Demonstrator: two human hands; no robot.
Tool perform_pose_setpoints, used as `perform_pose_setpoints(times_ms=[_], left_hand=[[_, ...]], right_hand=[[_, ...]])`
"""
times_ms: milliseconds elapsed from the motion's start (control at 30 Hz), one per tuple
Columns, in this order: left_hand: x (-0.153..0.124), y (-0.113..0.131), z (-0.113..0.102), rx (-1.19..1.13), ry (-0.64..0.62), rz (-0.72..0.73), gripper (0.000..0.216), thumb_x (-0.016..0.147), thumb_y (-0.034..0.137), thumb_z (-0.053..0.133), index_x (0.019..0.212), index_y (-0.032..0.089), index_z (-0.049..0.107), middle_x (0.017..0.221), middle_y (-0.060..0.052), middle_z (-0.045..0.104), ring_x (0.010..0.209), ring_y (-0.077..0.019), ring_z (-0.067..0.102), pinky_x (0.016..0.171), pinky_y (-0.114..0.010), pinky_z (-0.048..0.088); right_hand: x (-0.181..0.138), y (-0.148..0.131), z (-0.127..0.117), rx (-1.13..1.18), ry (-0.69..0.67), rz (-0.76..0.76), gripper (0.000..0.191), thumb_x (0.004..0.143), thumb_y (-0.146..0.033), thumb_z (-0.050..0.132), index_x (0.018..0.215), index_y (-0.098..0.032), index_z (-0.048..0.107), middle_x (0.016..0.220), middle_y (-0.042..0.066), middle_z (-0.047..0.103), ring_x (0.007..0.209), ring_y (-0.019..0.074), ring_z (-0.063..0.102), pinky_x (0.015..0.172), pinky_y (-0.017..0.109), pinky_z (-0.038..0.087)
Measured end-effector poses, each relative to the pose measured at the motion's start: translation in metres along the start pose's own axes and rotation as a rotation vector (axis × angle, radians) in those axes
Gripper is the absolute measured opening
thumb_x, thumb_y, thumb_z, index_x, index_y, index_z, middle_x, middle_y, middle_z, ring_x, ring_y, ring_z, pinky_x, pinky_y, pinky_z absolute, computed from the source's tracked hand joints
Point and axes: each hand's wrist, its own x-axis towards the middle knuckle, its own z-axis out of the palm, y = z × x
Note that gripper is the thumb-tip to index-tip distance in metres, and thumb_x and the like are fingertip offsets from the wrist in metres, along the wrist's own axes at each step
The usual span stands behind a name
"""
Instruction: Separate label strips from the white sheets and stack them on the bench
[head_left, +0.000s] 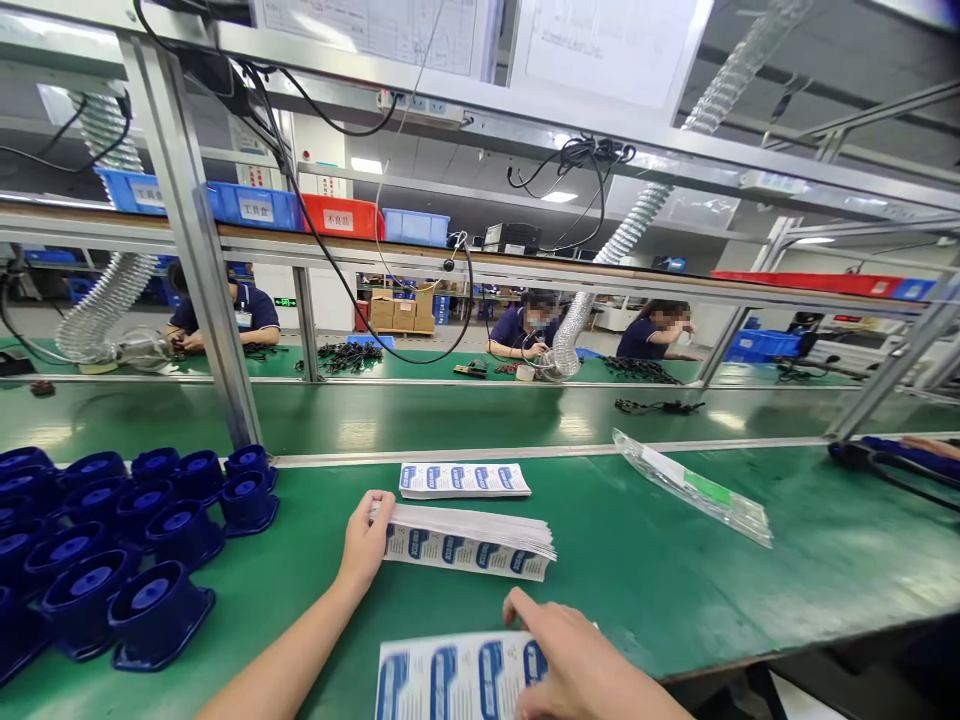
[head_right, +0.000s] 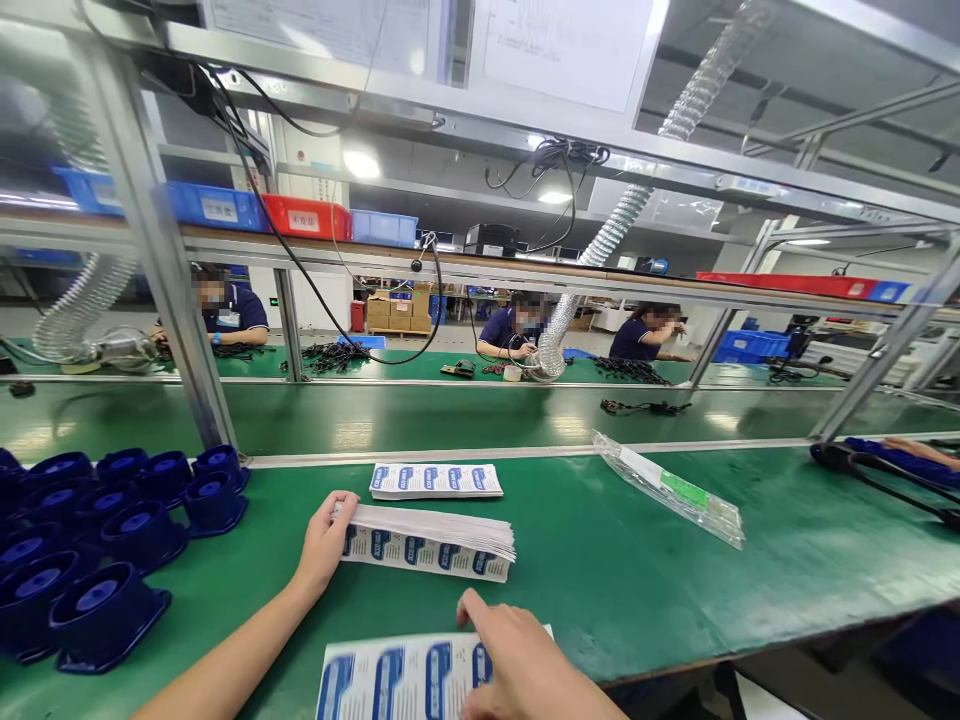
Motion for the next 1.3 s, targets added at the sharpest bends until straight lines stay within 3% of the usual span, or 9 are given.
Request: perform_pose_setpoints(times_ms=[200, 367, 433, 533, 700, 767, 900, 1100, 1300], left_hand=[[0.005, 0.001, -0.009, -0.036, -0.05, -0.001, 0.041, 0.095, 0.058, 0.05, 0.083, 0.021, 0.064, 0.081, 0.001, 0.058, 0.076, -0.0181, 0.049, 0.07, -0.026, 0.039], [0.004, 0.001, -0.008, -0.033, -0.016, -0.011, 0.035, 0.093, 0.051, 0.052, 0.077, 0.021, 0.06, 0.076, 0.001, 0.056, 0.073, -0.0183, 0.049, 0.067, -0.027, 0.038], [0.003, 0.002, -0.005, -0.042, 0.026, -0.015, 0.028, 0.093, 0.048, 0.053, 0.085, 0.022, 0.061, 0.084, 0.001, 0.061, 0.08, -0.0195, 0.054, 0.073, -0.028, 0.04], [-0.001, 0.004, -0.001, -0.064, 0.034, -0.036, 0.036, 0.096, 0.054, 0.048, 0.104, 0.023, 0.064, 0.101, -0.003, 0.068, 0.095, -0.023, 0.06, 0.083, -0.031, 0.045], [-0.012, 0.007, 0.002, -0.029, -0.055, -0.028, 0.049, 0.095, 0.067, 0.05, 0.113, 0.023, 0.062, 0.102, -0.004, 0.067, 0.092, -0.0233, 0.061, 0.081, -0.032, 0.047], [-0.015, 0.005, 0.004, 0.034, -0.041, -0.02, 0.048, 0.09, 0.068, 0.06, 0.109, 0.024, 0.059, 0.095, -0.002, 0.066, 0.087, -0.0219, 0.06, 0.079, -0.031, 0.046], [-0.013, 0.0, 0.007, 0.114, -0.033, -0.015, 0.044, 0.09, 0.067, 0.06, 0.09, 0.023, 0.054, 0.074, 0.003, 0.056, 0.071, -0.018, 0.052, 0.066, -0.027, 0.041], [-0.007, -0.002, 0.002, 0.154, -0.135, 0.035, 0.049, 0.077, 0.06, 0.077, 0.095, 0.024, 0.05, 0.072, 0.006, 0.053, 0.066, -0.0161, 0.05, 0.061, -0.025, 0.039], [-0.003, 0.006, -0.002, 0.18, -0.218, 0.025, 0.048, 0.075, 0.051, 0.081, 0.099, 0.024, 0.049, 0.078, 0.005, 0.062, 0.071, -0.0181, 0.06, 0.064, -0.027, 0.048]], right_hand=[[0.043, -0.011, -0.007, -0.246, 0.333, -0.218, 0.043, 0.087, -0.018, 0.076, 0.126, -0.024, 0.058, 0.113, 0.008, 0.071, 0.102, 0.0301, 0.066, 0.083, 0.038, 0.048], [0.084, -0.015, -0.002, -0.448, 0.644, -0.327, 0.076, 0.083, -0.025, 0.084, 0.149, -0.024, 0.048, 0.153, 0.021, 0.047, 0.141, 0.0446, 0.04, 0.113, 0.062, 0.034], [0.094, -0.012, -0.002, -0.432, 0.574, -0.352, 0.088, 0.082, -0.032, 0.085, 0.157, -0.022, 0.04, 0.157, 0.021, 0.044, 0.144, 0.0443, 0.038, 0.116, 0.063, 0.031], [0.1, -0.009, -0.006, -0.392, 0.413, -0.38, 0.092, 0.085, -0.033, 0.081, 0.161, -0.019, 0.031, 0.152, 0.019, 0.051, 0.13, 0.0375, 0.053, 0.109, 0.053, 0.044], [0.096, -0.018, -0.006, -0.451, 0.435, -0.344, 0.083, 0.092, -0.036, 0.072, 0.162, -0.023, 0.029, 0.131, 0.017, 0.062, 0.108, 0.0363, 0.06, 0.089, 0.051, 0.052], [0.094, -0.022, -0.005, -0.459, 0.447, -0.318, 0.072, 0.095, -0.035, 0.066, 0.159, -0.02, 0.036, 0.116, 0.015, 0.066, 0.1, 0.0349, 0.06, 0.084, 0.049, 0.052], [0.089, -0.016, -0.017, -0.425, 0.4, -0.322, 0.073, 0.092, -0.042, 0.072, 0.155, -0.02, 0.041, 0.118, 0.015, 0.066, 0.102, 0.0343, 0.063, 0.085, 0.045, 0.05], [0.086, 0.02, -0.046, -0.361, 0.253, -0.21, 0.034, 0.089, -0.047, 0.075, 0.106, -0.02, 0.063, 0.097, 0.008, 0.075, 0.088, 0.0309, 0.071, 0.071, 0.034, 0.047], [0.08, 0.022, -0.056, -0.312, 0.234, -0.224, 0.035, 0.085, -0.052, 0.078, 0.093, -0.021, 0.065, 0.093, 0.008, 0.077, 0.087, 0.0321, 0.073, 0.07, 0.034, 0.048]])
